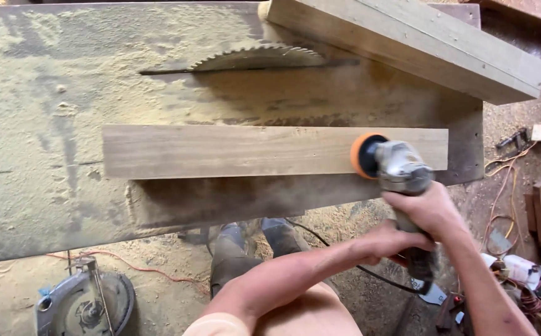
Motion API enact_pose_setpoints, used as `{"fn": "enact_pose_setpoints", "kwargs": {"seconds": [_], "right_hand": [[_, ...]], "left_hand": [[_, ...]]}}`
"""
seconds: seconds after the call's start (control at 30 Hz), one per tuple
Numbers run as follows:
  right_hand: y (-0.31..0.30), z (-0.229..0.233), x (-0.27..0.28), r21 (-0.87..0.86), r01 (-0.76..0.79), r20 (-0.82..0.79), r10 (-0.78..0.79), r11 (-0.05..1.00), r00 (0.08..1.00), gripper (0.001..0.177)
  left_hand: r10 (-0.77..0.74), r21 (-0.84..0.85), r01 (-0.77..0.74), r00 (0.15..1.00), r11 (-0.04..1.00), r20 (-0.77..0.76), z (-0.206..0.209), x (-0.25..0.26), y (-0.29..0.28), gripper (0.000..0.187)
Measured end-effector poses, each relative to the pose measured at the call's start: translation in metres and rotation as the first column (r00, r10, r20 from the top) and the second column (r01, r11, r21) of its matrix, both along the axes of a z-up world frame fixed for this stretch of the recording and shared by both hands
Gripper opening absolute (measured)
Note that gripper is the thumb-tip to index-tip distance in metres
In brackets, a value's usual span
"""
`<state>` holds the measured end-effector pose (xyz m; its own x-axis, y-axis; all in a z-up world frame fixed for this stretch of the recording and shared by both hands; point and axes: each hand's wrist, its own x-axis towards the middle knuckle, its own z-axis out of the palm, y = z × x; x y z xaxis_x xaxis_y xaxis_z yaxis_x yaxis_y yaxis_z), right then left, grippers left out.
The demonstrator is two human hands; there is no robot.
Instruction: The person uses an angle grinder with a sanding disc to sand a rectangular wooden plank on a workbench. The person moves the tool back and forth along the plank's surface, generating sawdust, and briefly flips the plank to continue sanding.
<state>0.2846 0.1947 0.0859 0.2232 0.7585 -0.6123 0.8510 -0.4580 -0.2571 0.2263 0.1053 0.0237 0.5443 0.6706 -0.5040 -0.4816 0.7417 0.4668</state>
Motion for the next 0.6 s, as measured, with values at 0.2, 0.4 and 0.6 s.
{"fn": "enact_pose_setpoints", "kwargs": {"seconds": [0.2,0.4,0.6], "right_hand": [[0.034,-0.002,0.074,-0.013,0.145,0.059,-0.144,0.989,0.988,0.036],[0.043,-0.013,0.051,0.028,0.07,-0.018,-0.07,0.997,0.997,0.034],[0.01,-0.004,-0.05,-0.02,-0.127,-0.031,0.126,0.992,0.992,0.029]], "left_hand": [[-0.156,0.071,0.163,0.984,0.984,-0.09,-0.01,0.071,0.039,0.064],[-0.147,0.083,0.154,0.985,0.985,-0.091,-0.002,0.029,0.043,0.07],[0.1,0.008,-0.1,0.995,0.995,0.026,-0.007,-0.034,0.002,0.059]]}}
